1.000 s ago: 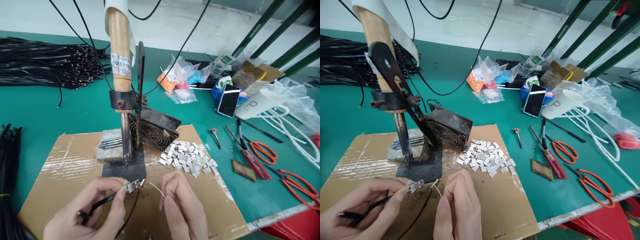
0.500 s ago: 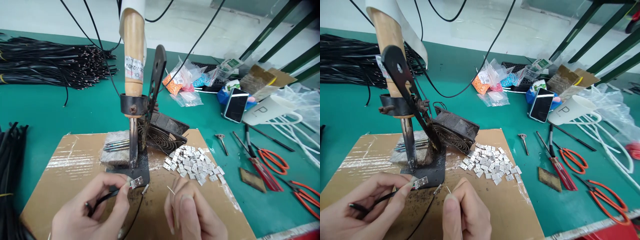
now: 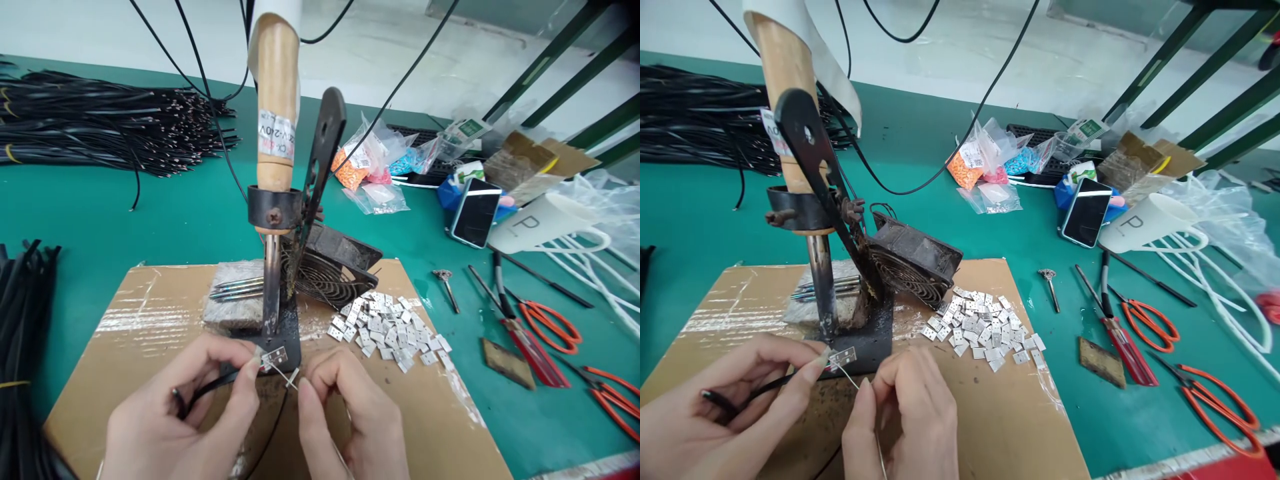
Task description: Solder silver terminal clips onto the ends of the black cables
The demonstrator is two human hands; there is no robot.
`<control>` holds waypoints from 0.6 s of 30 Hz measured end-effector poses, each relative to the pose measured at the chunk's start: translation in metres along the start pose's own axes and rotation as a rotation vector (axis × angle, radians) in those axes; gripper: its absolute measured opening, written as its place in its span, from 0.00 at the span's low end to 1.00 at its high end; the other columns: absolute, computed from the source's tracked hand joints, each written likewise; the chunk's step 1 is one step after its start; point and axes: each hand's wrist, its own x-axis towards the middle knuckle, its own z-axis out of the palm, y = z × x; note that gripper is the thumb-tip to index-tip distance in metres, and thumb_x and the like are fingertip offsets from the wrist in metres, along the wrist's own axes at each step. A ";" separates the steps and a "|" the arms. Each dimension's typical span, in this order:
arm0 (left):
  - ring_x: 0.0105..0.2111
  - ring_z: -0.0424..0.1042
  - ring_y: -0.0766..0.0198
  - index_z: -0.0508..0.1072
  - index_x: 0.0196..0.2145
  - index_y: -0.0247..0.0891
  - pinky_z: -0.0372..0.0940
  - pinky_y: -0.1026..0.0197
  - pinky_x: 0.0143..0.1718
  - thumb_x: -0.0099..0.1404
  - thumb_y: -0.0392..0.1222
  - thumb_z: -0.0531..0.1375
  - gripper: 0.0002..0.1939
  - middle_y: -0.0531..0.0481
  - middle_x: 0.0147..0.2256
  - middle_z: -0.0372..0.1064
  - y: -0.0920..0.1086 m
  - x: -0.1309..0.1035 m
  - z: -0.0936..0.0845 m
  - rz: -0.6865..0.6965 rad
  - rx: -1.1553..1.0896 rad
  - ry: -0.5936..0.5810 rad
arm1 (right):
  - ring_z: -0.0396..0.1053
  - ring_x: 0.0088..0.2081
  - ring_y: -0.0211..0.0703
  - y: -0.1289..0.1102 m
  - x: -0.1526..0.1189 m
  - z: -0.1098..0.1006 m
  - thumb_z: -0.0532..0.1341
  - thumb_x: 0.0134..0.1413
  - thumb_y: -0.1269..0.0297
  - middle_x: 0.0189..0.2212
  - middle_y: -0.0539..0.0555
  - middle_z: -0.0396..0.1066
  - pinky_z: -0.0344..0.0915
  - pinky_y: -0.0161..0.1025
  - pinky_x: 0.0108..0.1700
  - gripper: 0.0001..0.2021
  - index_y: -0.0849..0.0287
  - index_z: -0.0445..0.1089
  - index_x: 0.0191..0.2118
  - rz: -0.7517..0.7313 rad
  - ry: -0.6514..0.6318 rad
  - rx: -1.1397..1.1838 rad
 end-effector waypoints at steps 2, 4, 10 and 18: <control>0.26 0.84 0.60 0.78 0.26 0.45 0.76 0.69 0.23 0.61 0.53 0.69 0.12 0.53 0.25 0.81 0.002 0.004 -0.002 -0.001 -0.034 -0.022 | 0.74 0.33 0.39 0.001 0.005 -0.003 0.62 0.61 0.73 0.33 0.49 0.73 0.71 0.36 0.37 0.12 0.54 0.62 0.28 -0.064 0.034 0.091; 0.23 0.83 0.63 0.78 0.26 0.45 0.75 0.71 0.22 0.60 0.48 0.68 0.08 0.55 0.24 0.81 0.005 0.009 -0.003 0.000 -0.077 -0.045 | 0.80 0.41 0.42 0.001 0.008 -0.003 0.64 0.59 0.74 0.42 0.52 0.79 0.75 0.39 0.45 0.12 0.54 0.64 0.28 -0.075 0.082 0.152; 0.20 0.81 0.65 0.79 0.25 0.45 0.74 0.73 0.21 0.56 0.43 0.67 0.04 0.56 0.24 0.81 0.009 0.015 -0.003 -0.032 -0.124 -0.033 | 0.85 0.47 0.42 -0.003 0.006 -0.003 0.59 0.62 0.77 0.48 0.50 0.86 0.78 0.38 0.51 0.13 0.52 0.68 0.30 -0.050 0.009 0.243; 0.22 0.82 0.67 0.79 0.27 0.46 0.75 0.75 0.24 0.58 0.43 0.68 0.04 0.58 0.25 0.81 0.011 0.015 0.000 -0.021 -0.115 -0.004 | 0.87 0.41 0.39 -0.008 0.011 0.004 0.62 0.56 0.70 0.44 0.41 0.87 0.78 0.34 0.41 0.10 0.51 0.64 0.27 -0.034 0.140 0.141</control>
